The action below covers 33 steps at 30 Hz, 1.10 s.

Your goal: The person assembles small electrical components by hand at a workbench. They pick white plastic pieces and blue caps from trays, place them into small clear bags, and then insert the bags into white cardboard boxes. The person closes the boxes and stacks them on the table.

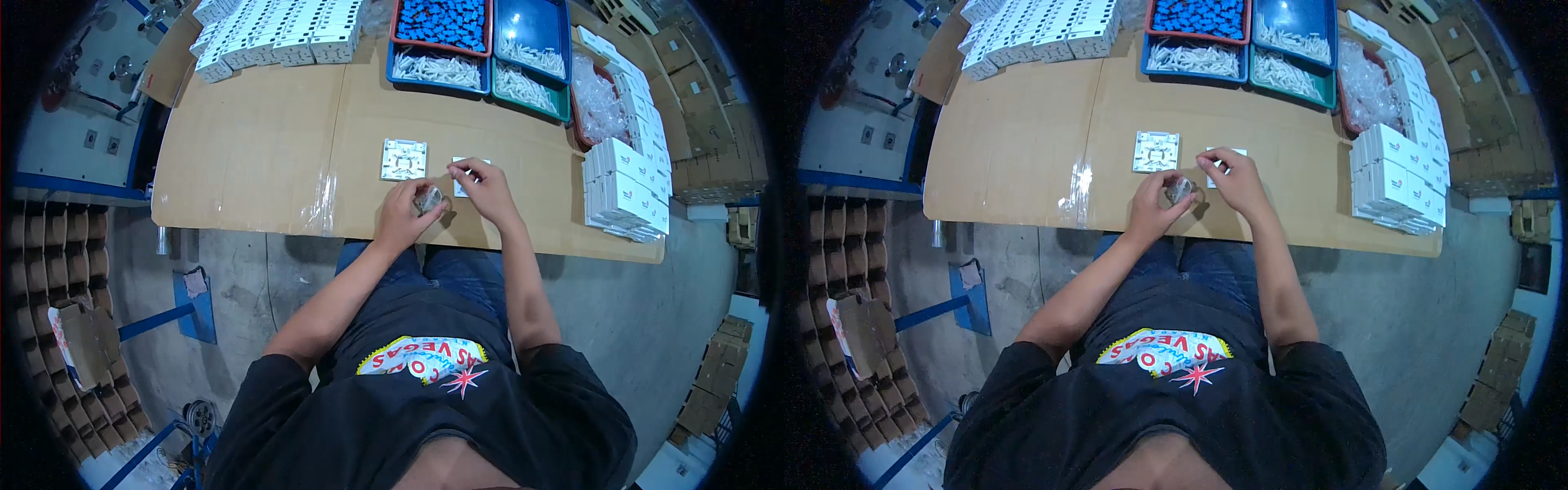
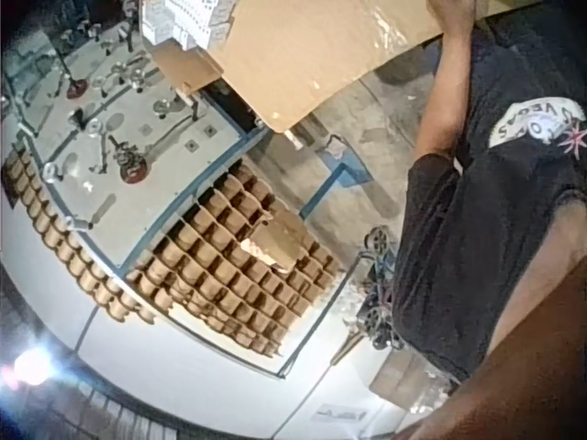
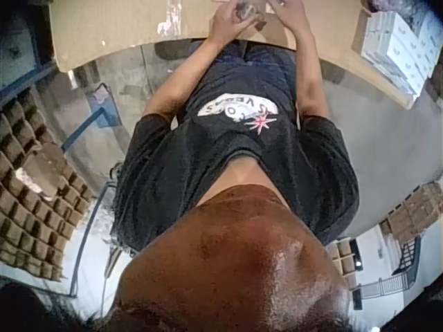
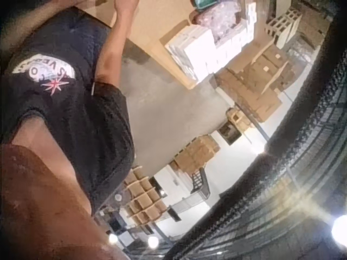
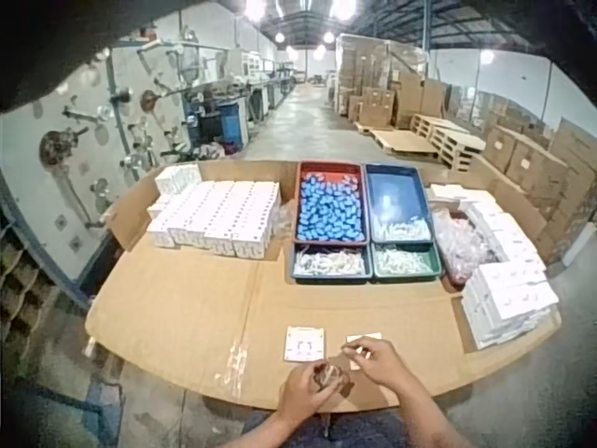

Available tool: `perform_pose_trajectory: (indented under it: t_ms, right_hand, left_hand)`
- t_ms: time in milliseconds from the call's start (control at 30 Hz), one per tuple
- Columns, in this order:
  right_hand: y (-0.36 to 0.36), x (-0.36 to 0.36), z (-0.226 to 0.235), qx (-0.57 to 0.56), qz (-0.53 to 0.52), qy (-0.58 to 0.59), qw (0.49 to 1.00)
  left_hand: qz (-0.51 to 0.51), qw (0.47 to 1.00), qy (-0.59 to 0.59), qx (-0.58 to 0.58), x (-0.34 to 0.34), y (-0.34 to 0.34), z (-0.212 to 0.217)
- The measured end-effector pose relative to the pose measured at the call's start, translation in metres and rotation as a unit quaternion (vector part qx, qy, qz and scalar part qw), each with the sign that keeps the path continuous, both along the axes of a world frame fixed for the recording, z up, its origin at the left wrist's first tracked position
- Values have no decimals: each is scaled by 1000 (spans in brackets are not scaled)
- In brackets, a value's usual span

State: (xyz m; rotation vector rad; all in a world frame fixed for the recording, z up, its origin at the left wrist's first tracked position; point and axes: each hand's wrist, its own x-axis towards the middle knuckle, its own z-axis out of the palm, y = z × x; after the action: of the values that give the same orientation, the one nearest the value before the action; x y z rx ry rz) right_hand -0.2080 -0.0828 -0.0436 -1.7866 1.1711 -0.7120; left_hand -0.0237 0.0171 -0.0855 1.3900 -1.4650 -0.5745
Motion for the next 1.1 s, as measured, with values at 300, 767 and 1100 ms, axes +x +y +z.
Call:
perform_pose_trajectory:
  t_ms: [300, 767, 1100]
  right_hand:
    - [-144, 36, -1, -190, -122, 116, 967]
    - [-240, 65, -21, -243, -97, 356, 897]
    - [-243, 74, -25, -250, -103, 327, 906]
  left_hand:
    - [8, 1000, 1, 6, -1, -1, -2]
    - [11, 1000, -17, 7, 1, 0, -3]
    - [10, 999, -32, 10, 1, 1, 0]
